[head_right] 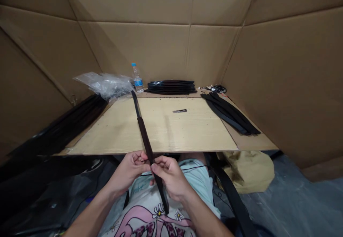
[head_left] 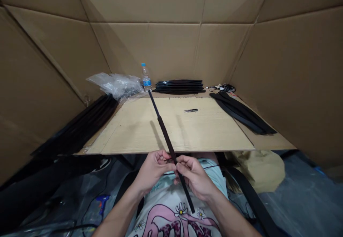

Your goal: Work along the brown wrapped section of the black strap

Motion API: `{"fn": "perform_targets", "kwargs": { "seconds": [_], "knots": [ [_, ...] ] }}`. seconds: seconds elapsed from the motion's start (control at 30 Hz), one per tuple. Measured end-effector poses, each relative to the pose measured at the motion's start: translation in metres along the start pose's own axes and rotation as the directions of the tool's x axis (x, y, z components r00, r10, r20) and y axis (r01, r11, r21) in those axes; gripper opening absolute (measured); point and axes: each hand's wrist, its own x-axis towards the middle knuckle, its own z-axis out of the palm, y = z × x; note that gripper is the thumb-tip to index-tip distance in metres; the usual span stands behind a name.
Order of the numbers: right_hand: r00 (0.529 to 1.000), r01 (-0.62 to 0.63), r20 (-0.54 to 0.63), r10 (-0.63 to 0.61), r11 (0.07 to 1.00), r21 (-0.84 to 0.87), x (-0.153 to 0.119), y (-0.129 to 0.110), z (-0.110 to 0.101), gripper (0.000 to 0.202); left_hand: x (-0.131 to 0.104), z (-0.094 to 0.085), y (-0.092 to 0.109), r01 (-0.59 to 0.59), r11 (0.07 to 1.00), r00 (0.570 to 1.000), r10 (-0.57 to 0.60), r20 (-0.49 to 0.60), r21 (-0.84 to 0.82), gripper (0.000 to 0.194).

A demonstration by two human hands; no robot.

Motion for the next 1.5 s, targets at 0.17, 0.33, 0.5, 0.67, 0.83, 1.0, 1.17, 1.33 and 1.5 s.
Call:
{"fn": "perform_targets", "kwargs": {
  "seconds": [0.17,0.33,0.5,0.67,0.83,1.0,1.17,1.33,1.5],
  "knots": [
    [0.99,-0.062,0.127,0.065,0.998,-0.027,-0.002,-0.002,-0.003,0.039,-0.008,0.004,0.004,0.107,0.992,0.982,-0.094,0.161,-0.074,0.025],
    [0.985,-0.022,0.173,0.026,0.999,-0.025,-0.007,-0.006,0.001,0.038,-0.01,0.006,0.007,0.106,0.99,0.986,-0.092,0.139,-0.096,0.024],
    [0.992,-0.007,0.124,0.004,1.0,0.024,-0.013,-0.01,0.005,0.024,-0.011,0.005,0.005,0.097,0.981,0.995,-0.094,0.021,-0.169,0.028],
    [0.994,0.016,0.108,-0.023,0.997,0.07,-0.017,-0.009,0.005,0.02,-0.012,0.005,0.001,0.071,0.978,0.989,-0.094,-0.11,-0.195,0.036],
    [0.992,0.051,0.115,-0.056,0.998,0.042,-0.013,-0.007,0.002,0.021,-0.01,0.01,-0.003,-0.001,0.983,0.986,-0.029,-0.161,-0.184,0.041],
    [0.987,0.082,0.138,-0.076,0.996,-0.032,-0.009,-0.005,0.002,0.039,-0.012,0.014,-0.004,-0.059,0.985,0.991,0.039,-0.127,-0.161,0.041],
    [0.984,0.06,0.17,-0.048,0.996,-0.07,-0.01,-0.003,0.0,0.031,-0.016,0.012,0.0,-0.061,0.994,0.996,0.054,-0.07,-0.093,0.039],
    [0.986,0.078,0.152,-0.069,0.995,-0.056,-0.012,-0.002,0.004,0.034,-0.015,0.008,-0.007,-0.071,0.997,0.995,0.068,-0.072,-0.038,0.038],
    [0.991,0.107,0.078,-0.105,0.994,-0.02,-0.009,0.0,0.004,0.026,-0.009,0.007,-0.012,-0.088,0.996,0.982,0.081,-0.171,-0.032,0.04]
  ]
}}
